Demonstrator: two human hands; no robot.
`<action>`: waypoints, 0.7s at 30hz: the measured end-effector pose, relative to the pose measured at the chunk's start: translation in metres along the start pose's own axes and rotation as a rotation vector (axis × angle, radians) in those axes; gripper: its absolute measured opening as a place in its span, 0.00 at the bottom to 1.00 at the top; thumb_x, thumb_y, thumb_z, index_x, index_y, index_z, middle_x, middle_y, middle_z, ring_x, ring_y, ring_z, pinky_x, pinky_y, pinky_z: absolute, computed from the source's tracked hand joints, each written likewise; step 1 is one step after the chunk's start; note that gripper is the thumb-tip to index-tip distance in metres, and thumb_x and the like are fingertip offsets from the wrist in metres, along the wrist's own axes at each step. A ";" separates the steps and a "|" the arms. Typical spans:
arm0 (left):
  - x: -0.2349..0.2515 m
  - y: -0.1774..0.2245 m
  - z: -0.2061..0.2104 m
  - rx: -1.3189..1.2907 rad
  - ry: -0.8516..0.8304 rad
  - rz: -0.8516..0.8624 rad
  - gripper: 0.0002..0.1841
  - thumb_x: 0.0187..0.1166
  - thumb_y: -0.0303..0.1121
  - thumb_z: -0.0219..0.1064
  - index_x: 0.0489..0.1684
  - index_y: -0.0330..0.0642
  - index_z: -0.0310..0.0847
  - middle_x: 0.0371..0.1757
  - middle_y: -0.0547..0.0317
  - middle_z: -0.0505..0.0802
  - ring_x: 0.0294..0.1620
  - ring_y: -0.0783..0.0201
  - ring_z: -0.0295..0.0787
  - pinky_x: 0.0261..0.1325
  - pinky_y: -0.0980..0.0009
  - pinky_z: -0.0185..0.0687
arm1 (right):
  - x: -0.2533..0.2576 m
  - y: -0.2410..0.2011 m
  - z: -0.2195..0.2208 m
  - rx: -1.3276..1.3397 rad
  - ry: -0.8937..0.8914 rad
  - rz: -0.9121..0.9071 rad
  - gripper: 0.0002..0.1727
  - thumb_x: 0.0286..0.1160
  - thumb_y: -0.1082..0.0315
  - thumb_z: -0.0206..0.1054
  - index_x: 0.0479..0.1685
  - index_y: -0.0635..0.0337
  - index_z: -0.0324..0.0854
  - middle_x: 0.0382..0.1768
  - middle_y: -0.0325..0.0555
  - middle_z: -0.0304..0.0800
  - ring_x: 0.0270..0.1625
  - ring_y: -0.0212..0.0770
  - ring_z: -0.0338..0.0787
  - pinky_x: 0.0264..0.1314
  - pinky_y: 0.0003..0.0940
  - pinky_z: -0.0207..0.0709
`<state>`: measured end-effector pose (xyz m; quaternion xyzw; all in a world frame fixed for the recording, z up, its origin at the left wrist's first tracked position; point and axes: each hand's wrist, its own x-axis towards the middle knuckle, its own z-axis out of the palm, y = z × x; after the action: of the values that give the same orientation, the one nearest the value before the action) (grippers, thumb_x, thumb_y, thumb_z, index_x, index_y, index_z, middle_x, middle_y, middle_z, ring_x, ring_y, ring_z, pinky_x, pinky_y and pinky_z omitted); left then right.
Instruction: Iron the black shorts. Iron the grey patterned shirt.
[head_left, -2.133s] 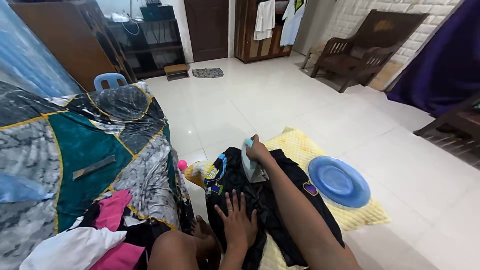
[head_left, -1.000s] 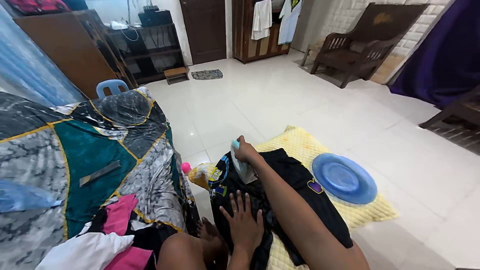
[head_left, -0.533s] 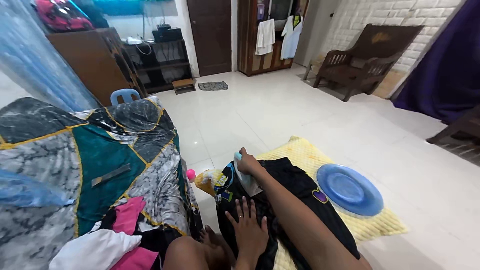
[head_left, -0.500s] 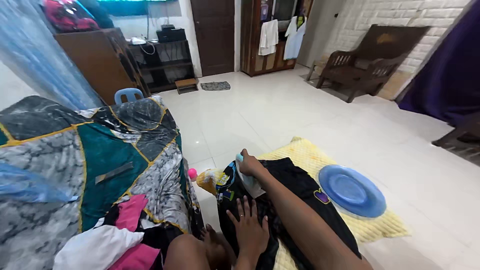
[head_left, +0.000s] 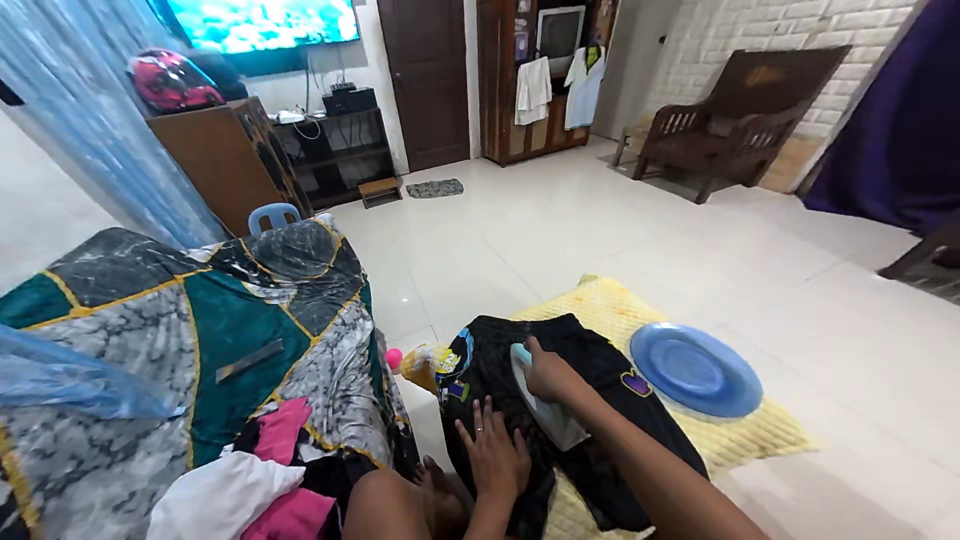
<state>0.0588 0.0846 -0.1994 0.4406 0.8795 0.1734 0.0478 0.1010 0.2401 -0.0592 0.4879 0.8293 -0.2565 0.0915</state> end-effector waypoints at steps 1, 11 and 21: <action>0.000 0.000 0.000 0.007 -0.010 -0.001 0.29 0.82 0.56 0.50 0.70 0.49 0.83 0.92 0.65 0.68 0.96 0.55 0.50 0.92 0.33 0.30 | -0.008 0.004 0.001 0.018 0.009 0.022 0.39 0.80 0.57 0.63 0.91 0.46 0.51 0.53 0.61 0.91 0.55 0.62 0.94 0.56 0.63 0.87; -0.001 0.003 0.006 0.049 0.023 -0.008 0.31 0.82 0.57 0.48 0.73 0.52 0.82 0.92 0.64 0.68 0.96 0.53 0.52 0.89 0.28 0.34 | 0.022 0.011 -0.006 0.168 0.125 0.071 0.38 0.80 0.56 0.63 0.90 0.46 0.55 0.55 0.61 0.91 0.56 0.62 0.94 0.56 0.63 0.86; 0.005 0.006 0.006 0.060 -0.024 -0.051 0.32 0.83 0.60 0.45 0.80 0.57 0.77 0.95 0.69 0.63 0.97 0.53 0.48 0.85 0.23 0.38 | 0.014 0.030 -0.008 0.150 0.089 0.051 0.37 0.83 0.55 0.61 0.91 0.45 0.53 0.55 0.61 0.91 0.57 0.61 0.93 0.58 0.64 0.85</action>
<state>0.0617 0.0930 -0.2023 0.4214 0.8946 0.1402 0.0496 0.1207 0.2671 -0.0681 0.5250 0.7984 -0.2937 0.0245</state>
